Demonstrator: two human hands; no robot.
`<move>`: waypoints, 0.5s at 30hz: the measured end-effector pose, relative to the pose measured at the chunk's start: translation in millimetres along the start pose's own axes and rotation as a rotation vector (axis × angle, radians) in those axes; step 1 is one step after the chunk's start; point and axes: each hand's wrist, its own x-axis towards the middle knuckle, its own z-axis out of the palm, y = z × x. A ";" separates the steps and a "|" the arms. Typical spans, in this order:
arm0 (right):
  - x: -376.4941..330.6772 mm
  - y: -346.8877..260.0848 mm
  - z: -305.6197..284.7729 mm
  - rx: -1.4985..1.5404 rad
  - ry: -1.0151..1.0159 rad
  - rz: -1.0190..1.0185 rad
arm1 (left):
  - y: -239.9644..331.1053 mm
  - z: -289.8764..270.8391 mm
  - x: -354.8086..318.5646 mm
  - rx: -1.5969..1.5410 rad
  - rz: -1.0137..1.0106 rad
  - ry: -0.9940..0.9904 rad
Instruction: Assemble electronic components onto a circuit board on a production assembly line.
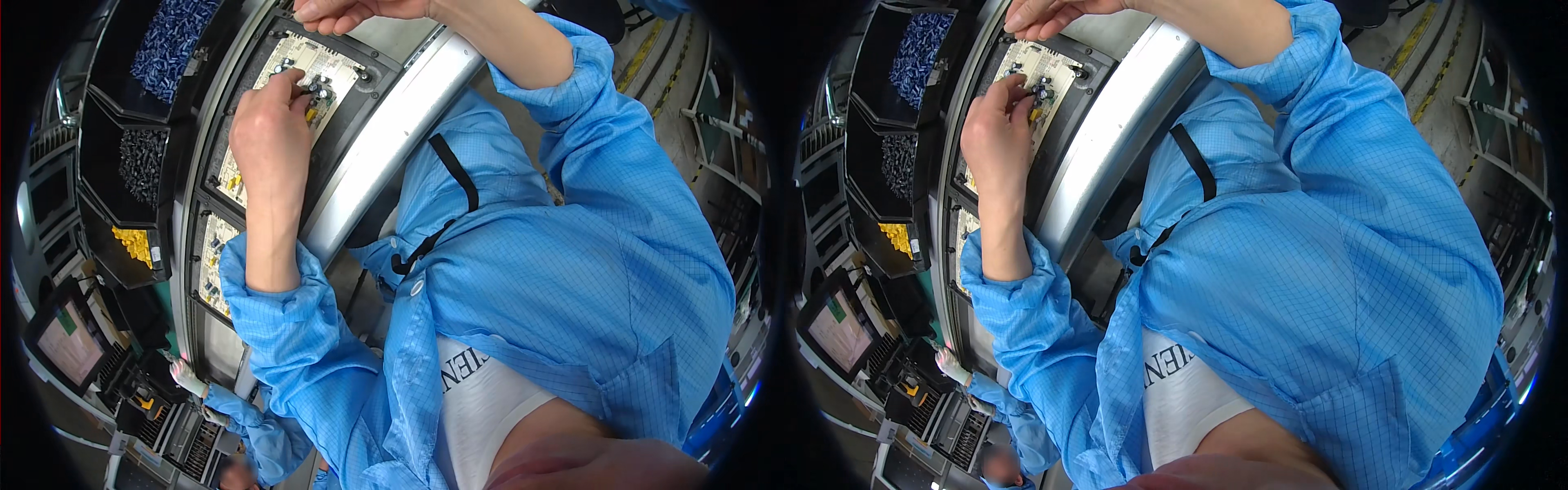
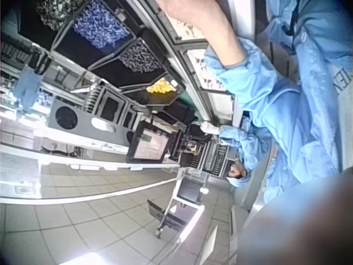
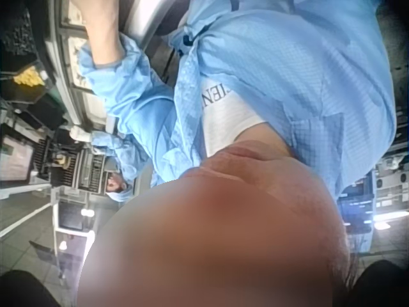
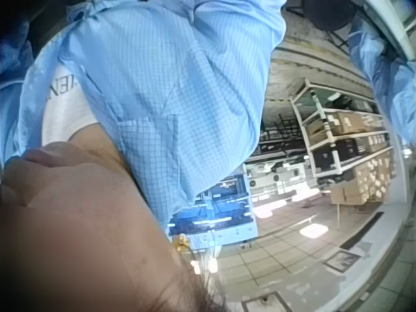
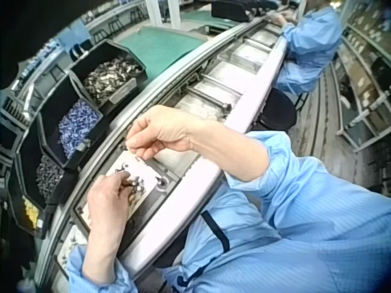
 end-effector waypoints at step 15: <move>-36.3 -6.7 34.5 -1.458 0.254 -0.170 | -209.2 -80.7 12.9 0.454 -0.314 -0.045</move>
